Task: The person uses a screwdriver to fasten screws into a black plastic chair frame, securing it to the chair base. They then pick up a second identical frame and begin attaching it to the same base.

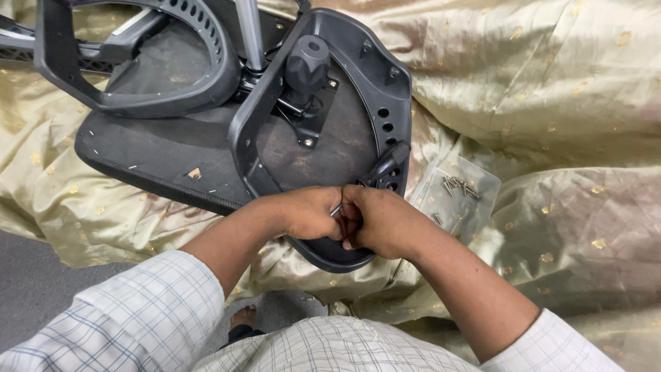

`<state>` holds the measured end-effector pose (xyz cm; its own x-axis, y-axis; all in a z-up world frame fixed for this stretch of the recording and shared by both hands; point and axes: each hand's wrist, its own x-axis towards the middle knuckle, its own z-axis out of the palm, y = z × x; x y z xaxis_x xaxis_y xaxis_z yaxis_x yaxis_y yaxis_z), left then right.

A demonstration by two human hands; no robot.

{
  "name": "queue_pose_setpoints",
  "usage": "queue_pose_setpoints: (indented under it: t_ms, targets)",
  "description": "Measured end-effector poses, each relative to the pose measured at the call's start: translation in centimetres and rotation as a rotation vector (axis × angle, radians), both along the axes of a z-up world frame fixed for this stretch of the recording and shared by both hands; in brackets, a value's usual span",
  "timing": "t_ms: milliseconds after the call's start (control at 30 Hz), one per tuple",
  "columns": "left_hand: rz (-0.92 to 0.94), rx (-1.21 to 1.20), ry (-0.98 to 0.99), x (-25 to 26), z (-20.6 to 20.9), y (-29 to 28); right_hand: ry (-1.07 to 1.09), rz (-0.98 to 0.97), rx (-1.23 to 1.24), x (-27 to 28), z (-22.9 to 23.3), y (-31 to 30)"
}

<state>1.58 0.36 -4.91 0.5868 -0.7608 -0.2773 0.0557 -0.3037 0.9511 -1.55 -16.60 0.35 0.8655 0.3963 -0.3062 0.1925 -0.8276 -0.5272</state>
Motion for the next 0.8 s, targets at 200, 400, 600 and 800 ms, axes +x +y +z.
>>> queue_pose_setpoints:
  t_ms: [200, 400, 600, 800]
  targets:
    - [-0.003, 0.096, -0.08, -0.2, 1.0, 0.1, 0.157, -0.101, 0.179, 0.2, -0.3, -1.1]
    - [0.079, 0.212, -0.054, -0.1, 0.4, 0.2, 0.325, -0.474, 0.612, 0.8, -1.7, -1.7]
    - [0.071, 0.213, -0.023, 0.4, -0.4, -0.1, 0.287, -0.799, 0.964, 1.8, -2.3, -1.3]
    - [0.058, 0.047, 0.115, 0.8, -0.8, 0.2, 0.237, -0.907, 1.157, 2.8, -3.1, -1.6]
